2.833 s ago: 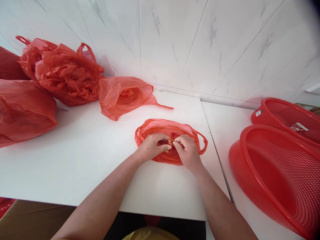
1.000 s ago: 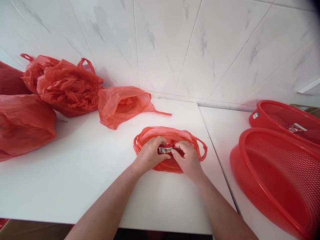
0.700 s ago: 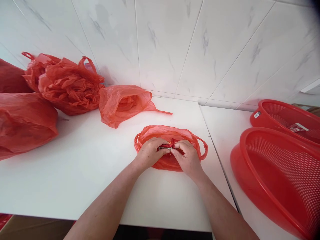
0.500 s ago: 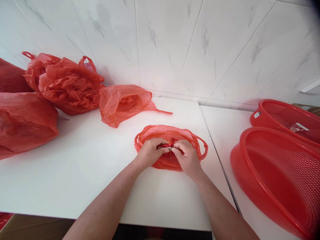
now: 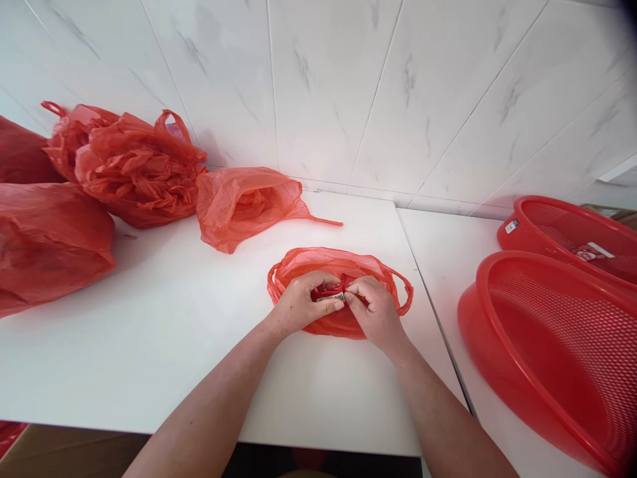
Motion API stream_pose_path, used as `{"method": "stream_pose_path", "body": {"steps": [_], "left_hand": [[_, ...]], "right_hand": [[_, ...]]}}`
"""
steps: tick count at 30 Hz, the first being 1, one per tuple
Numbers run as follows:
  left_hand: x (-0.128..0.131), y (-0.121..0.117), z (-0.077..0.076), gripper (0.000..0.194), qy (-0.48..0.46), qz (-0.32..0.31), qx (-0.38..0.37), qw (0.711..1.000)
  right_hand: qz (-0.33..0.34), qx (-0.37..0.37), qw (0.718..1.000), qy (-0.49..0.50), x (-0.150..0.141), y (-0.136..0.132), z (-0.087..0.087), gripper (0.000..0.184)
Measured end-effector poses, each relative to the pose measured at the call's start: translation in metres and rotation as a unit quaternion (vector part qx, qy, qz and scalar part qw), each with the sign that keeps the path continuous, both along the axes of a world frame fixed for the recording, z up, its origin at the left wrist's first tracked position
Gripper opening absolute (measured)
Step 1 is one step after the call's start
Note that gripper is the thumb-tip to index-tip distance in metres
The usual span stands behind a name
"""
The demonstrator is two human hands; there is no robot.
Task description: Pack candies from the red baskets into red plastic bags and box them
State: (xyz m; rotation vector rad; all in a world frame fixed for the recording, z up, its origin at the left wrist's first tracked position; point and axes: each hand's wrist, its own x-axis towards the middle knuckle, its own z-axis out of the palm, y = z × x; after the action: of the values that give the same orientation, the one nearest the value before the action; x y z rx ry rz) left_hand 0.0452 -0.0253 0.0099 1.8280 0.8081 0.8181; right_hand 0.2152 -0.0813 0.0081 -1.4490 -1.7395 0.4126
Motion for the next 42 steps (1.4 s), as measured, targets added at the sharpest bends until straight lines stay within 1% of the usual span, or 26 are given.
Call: {"method": "stream_pose_path", "body": {"steps": [5, 8, 11, 17, 20, 24, 28, 30, 32, 35, 38, 40, 42], "left_hand": [[0.002, -0.001, 0.0, 0.018, 0.019, -0.019, 0.022, 0.999], [0.004, -0.001, -0.001, 0.013, 0.017, -0.006, 0.018, 1.0], [0.003, -0.002, 0.0, 0.012, 0.012, -0.007, 0.004, 1.0], [0.0, -0.001, 0.002, 0.017, -0.032, 0.005, -0.015, 0.999], [0.0, 0.0, 0.0, 0.017, -0.056, 0.013, -0.021, 0.998], [0.002, -0.001, -0.002, 0.015, -0.06, 0.018, -0.013, 0.998], [0.006, -0.004, -0.003, 0.018, -0.058, 0.029, -0.002, 0.998], [0.007, -0.004, -0.004, 0.016, -0.052, 0.054, 0.0, 0.997], [0.007, -0.003, -0.005, 0.02, -0.043, 0.085, 0.007, 0.995], [0.004, 0.001, -0.005, 0.026, -0.002, 0.104, 0.052, 0.993], [0.0, 0.004, 0.0, 0.029, 0.065, 0.087, 0.099, 0.989], [-0.002, 0.004, 0.004, 0.031, 0.09, 0.068, 0.108, 0.988], [-0.002, 0.003, 0.006, 0.029, 0.101, 0.047, 0.107, 0.988]], "right_hand": [[0.029, 0.028, 0.997, -0.06, -0.004, -0.001, 0.002, 0.018], [0.034, 0.052, 0.994, -0.091, -0.005, -0.001, 0.002, 0.018], [0.028, 0.07, 0.992, -0.105, -0.006, -0.002, 0.001, 0.019], [0.0, 0.066, 0.996, -0.067, -0.007, 0.0, 0.002, 0.017], [0.008, 0.065, 0.996, -0.055, -0.007, 0.001, 0.002, 0.012], [0.017, 0.062, 0.997, -0.049, -0.008, 0.001, 0.0, 0.018], [0.018, 0.058, 0.998, -0.03, -0.008, 0.0, 0.0, 0.019], [0.007, 0.052, 0.999, -0.011, -0.008, 0.0, 0.0, 0.018], [-0.011, 0.047, 0.999, 0.008, -0.006, 0.0, 0.0, 0.017], [-0.033, 0.029, 0.998, 0.034, -0.002, 0.001, 0.0, 0.017], [-0.057, 0.001, 0.996, 0.061, 0.001, 0.002, -0.001, 0.018], [-0.073, -0.009, 0.994, 0.077, 0.004, 0.003, -0.001, 0.019], [-0.083, -0.017, 0.992, 0.093, 0.005, 0.003, 0.0, 0.019]]}}
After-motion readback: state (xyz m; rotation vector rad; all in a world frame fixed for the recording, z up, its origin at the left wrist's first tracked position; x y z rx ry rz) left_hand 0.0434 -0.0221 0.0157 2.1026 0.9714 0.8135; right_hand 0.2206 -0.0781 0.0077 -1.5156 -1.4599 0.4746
